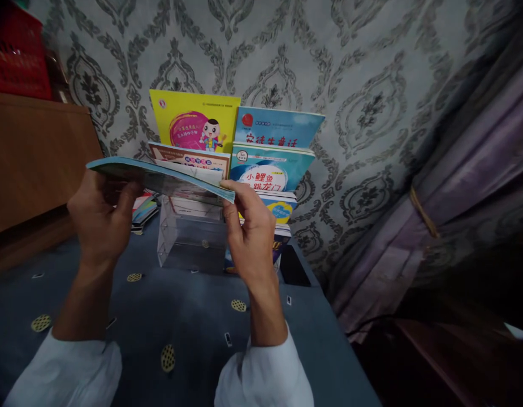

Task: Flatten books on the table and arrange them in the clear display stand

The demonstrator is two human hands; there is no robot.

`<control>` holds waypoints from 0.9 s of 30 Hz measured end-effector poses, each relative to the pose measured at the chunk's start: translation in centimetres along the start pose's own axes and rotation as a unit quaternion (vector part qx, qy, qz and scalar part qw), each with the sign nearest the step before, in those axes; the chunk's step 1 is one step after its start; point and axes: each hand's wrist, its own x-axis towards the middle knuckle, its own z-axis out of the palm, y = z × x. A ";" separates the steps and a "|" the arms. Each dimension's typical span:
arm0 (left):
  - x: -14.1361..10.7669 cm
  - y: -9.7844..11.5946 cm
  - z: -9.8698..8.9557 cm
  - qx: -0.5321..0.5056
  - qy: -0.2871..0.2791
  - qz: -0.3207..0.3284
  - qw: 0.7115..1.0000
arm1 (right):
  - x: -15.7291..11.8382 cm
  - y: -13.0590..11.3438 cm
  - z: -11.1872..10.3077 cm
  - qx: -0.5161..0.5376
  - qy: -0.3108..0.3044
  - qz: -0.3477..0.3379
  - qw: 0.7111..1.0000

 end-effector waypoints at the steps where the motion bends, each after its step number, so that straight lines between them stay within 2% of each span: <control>1: 0.0 -0.1 0.1 -0.002 -0.001 0.002 1.000 | 0.0 0.1 0.0 0.001 0.001 -0.002 1.000; 12: 0.1 -1.3 0.4 -0.040 -0.035 -0.021 0.998 | 0.1 1.6 0.8 0.015 -0.007 -0.043 0.999; 18: 0.0 -1.1 0.1 0.005 -0.026 -0.008 1.000 | -0.2 2.4 1.4 0.037 -0.014 -0.034 0.999; 27: 0.0 -0.9 0.1 -0.015 -0.036 -0.002 0.999 | -0.2 3.2 1.5 0.073 -0.025 -0.023 0.997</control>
